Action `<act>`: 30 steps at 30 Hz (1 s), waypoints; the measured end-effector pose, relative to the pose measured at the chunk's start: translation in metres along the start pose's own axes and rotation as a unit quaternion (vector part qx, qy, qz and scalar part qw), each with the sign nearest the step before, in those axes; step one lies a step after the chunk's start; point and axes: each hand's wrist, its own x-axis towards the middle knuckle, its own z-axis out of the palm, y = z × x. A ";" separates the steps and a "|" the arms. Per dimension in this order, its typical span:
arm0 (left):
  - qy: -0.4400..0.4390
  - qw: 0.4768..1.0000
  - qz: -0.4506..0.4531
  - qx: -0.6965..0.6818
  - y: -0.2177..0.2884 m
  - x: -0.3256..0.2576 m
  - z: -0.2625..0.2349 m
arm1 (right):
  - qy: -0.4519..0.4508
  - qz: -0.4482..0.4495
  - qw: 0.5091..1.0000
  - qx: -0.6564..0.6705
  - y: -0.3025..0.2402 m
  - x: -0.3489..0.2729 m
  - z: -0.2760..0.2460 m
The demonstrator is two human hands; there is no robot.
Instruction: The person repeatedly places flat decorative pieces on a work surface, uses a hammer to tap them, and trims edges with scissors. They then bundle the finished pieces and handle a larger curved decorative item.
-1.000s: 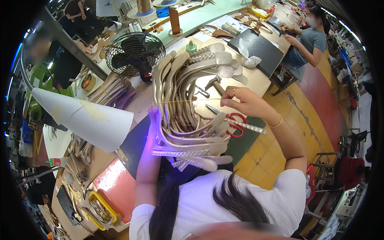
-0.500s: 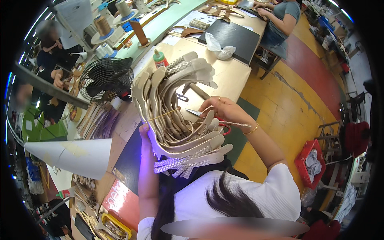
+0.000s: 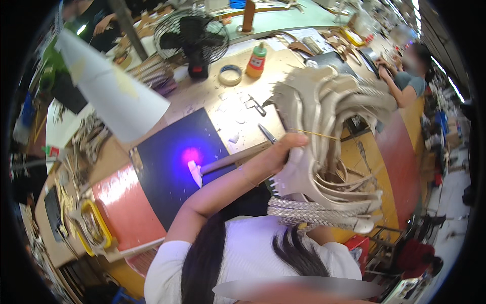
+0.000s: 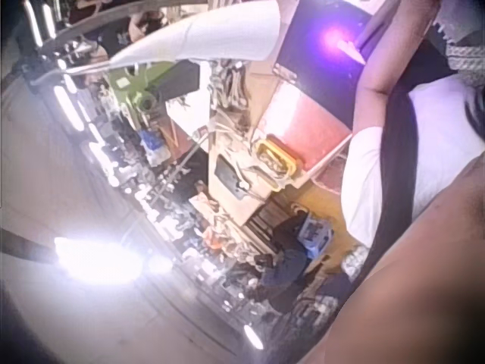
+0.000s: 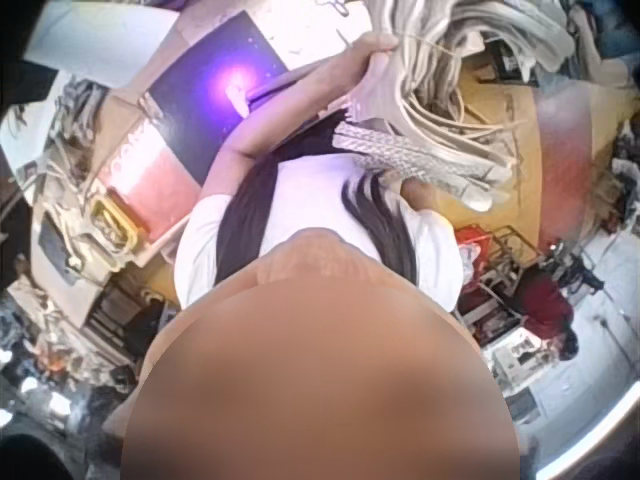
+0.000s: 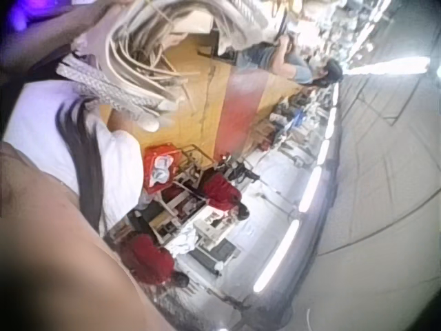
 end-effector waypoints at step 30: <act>0.414 0.901 -0.083 0.099 -0.016 -0.103 -0.206 | 0.010 0.052 0.998 -0.018 -0.008 0.056 0.027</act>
